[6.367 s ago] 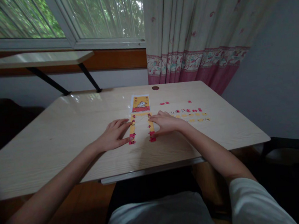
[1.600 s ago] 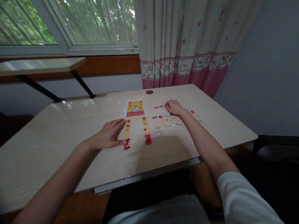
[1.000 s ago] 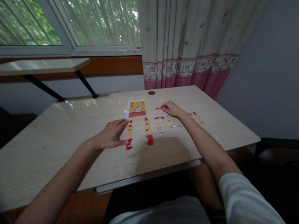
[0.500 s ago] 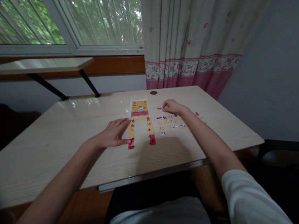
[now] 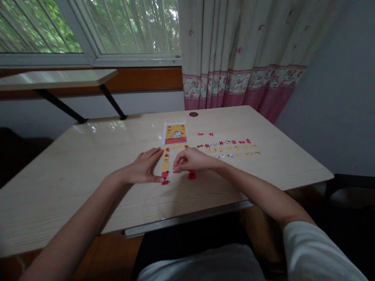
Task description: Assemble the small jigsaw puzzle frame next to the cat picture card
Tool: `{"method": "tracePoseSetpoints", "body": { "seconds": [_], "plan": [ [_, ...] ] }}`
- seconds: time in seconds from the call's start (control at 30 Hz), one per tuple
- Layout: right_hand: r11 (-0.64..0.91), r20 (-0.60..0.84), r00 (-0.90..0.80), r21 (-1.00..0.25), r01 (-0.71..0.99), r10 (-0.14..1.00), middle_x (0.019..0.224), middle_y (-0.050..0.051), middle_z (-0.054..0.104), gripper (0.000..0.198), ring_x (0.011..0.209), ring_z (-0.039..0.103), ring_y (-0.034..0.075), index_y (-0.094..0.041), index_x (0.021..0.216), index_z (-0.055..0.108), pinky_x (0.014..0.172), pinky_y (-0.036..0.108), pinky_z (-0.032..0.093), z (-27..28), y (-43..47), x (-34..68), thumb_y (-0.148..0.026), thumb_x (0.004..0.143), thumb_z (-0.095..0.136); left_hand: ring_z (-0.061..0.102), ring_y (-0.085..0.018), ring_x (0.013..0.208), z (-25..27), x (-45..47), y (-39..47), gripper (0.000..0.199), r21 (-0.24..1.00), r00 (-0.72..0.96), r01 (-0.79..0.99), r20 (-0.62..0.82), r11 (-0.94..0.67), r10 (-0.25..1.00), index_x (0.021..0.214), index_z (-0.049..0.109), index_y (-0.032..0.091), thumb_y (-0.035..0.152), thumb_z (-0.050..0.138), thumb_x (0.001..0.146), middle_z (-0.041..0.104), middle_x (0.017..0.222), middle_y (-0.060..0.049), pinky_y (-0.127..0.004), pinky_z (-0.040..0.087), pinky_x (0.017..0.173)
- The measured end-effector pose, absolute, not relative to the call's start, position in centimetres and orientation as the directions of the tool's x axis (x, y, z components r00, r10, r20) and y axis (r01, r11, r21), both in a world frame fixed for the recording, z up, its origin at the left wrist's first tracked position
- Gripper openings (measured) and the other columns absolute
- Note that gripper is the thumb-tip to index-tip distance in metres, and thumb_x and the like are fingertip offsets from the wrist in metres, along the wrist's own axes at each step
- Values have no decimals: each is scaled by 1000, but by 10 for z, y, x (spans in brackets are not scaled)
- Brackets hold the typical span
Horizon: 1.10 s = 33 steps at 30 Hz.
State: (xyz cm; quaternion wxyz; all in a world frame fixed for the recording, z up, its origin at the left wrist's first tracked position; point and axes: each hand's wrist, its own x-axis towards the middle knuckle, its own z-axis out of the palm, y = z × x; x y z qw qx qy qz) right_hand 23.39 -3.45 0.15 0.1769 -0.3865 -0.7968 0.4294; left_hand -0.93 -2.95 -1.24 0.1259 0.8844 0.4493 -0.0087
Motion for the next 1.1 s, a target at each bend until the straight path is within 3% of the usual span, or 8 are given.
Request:
{"method": "tracePoseSetpoints", "body": {
  "seconds": [0.17,0.37,0.6,0.93,1.1],
  "plan": [
    [300,-100,-674,-841,450,732,77,1,70,17,69,62,10,-17,85,70,61,19,44,-9,-52,219,-28,71,69,14,-39,137,-12,-8,-30,116,181,586,808,-141,-561,798,145,14,8,80,50,61,14,149,-25,-55,17,107],
    [435,-13,-700,-775,458,714,84,1,70,13,76,62,11,-18,84,70,70,21,44,-5,-57,218,-26,74,67,15,-39,137,-11,-7,-31,116,182,585,808,-138,-560,799,145,15,9,80,49,61,15,150,-24,-54,17,107],
    [575,59,-737,-668,472,674,74,-1,68,13,70,60,11,-20,83,71,70,22,43,-7,-57,218,-29,76,65,15,-40,137,-9,-6,-32,116,187,577,814,-146,-550,804,145,15,9,80,50,60,15,150,-24,-54,17,107],
    [679,127,-766,-567,466,631,76,0,68,13,73,59,11,-20,84,70,75,24,41,-6,-53,221,-27,79,60,14,-39,137,-12,-8,-32,114,181,579,813,-145,-554,802,146,13,13,82,46,61,14,150,-23,-55,17,106],
    [635,216,-622,-487,600,753,83,4,70,17,79,60,14,-17,86,70,73,24,41,9,-22,255,-24,82,55,14,-39,137,-11,-8,-32,113,175,587,808,-141,-563,798,146,12,12,82,43,63,14,151,-22,-53,17,108]
  ]
}}
